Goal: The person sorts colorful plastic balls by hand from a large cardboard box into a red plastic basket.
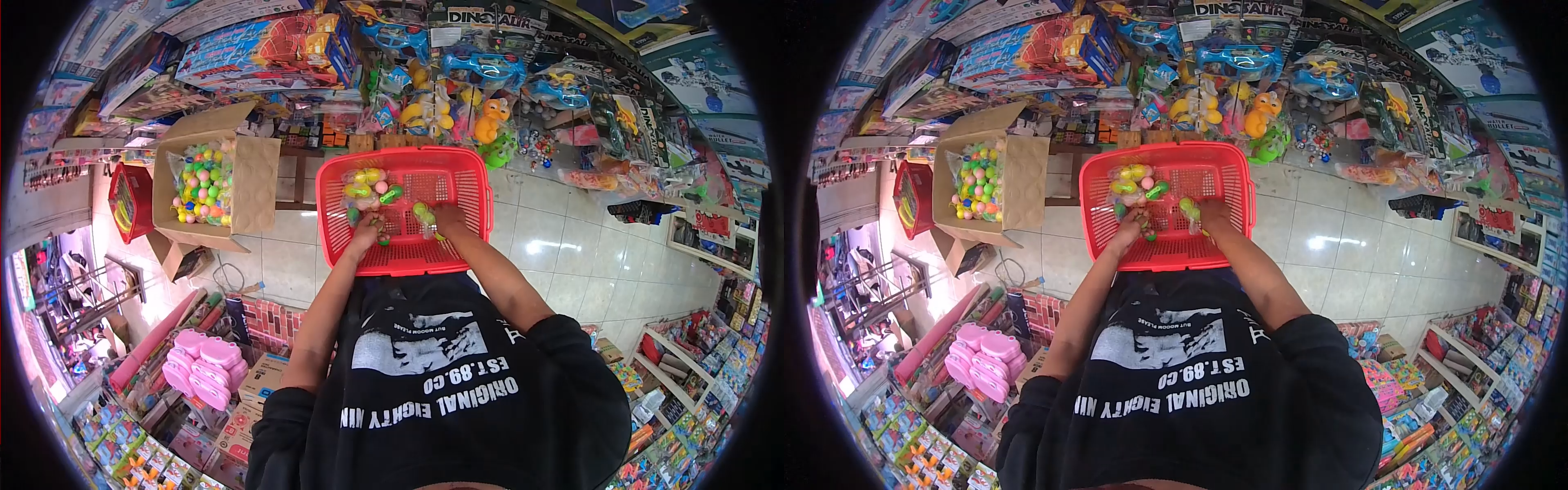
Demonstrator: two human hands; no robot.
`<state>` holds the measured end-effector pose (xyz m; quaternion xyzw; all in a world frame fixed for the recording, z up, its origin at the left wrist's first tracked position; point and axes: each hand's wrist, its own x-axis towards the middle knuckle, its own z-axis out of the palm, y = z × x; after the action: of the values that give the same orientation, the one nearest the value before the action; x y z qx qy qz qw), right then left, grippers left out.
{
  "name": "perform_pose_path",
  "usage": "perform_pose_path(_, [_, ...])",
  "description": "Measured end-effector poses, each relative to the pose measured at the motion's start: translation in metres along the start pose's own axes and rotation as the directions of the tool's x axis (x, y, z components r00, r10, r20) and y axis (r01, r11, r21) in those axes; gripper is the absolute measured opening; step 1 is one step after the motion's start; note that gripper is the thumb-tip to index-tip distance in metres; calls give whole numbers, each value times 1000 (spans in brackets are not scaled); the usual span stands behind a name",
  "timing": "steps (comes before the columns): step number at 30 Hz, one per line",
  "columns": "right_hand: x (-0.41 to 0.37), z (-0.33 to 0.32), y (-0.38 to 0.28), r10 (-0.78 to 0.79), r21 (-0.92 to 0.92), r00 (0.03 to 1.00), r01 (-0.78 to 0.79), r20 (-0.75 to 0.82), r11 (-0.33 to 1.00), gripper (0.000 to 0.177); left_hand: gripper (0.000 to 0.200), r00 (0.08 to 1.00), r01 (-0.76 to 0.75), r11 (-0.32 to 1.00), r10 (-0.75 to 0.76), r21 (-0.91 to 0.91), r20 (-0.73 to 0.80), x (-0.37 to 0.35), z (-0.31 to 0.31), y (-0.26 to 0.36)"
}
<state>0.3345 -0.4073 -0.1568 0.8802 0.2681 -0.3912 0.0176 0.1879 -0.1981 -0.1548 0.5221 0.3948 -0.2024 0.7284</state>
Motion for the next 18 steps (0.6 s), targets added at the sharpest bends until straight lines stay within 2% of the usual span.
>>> perform_pose_path(2, [-12,-3,-7,49,36,999,-50,17,998,30,23,1000,14,998,-14,57,-14,7,-4,-8])
perform_pose_path(3, [-16,-6,-10,98,70,995,-100,37,993,29,28,989,-109,876,145,471,-41,13,-9,-17])
perform_pose_path(4, [-14,-2,-8,96,68,995,-98,38,993,29,34,955,-179,577,295,797,1,21,-13,-30])
perform_pose_path(5, [-12,3,-6,79,25,992,-82,94,996,28,34,956,-176,579,293,796,-2,30,-14,-41])
perform_pose_path(7, [-7,8,-4,63,-17,987,-61,149,998,28,44,983,-59,270,184,961,8,51,-16,-60])
perform_pose_path(8, [-6,9,-3,54,-46,977,-45,206,998,27,44,983,-57,269,184,961,7,56,-19,-65])
perform_pose_path(10, [-3,17,1,49,-74,963,-30,264,997,26,52,996,-8,40,85,999,5,55,-20,-63])
perform_pose_path(11, [-4,23,4,-1,-102,973,25,231,995,26,52,996,-10,40,84,999,6,57,-21,-61])
perform_pose_path(13, [-4,29,6,-50,-131,978,77,201,988,25,47,999,-1,64,-33,998,3,41,-16,-32])
perform_pose_path(14, [-5,30,7,-54,-90,987,68,152,994,25,47,999,-3,63,-35,998,6,30,-13,-22])
perform_pose_path(16, [-5,33,9,-50,-47,994,55,100,997,25,33,999,41,51,28,998,-42,21,-7,-14])
perform_pose_path(17, [-5,35,9,21,21,994,-24,107,1000,26,33,999,37,49,22,998,-38,21,-8,-19])
perform_pose_path(18, [-2,32,9,92,87,990,-101,108,991,27,28,996,-15,-25,87,1000,17,36,-16,-33])
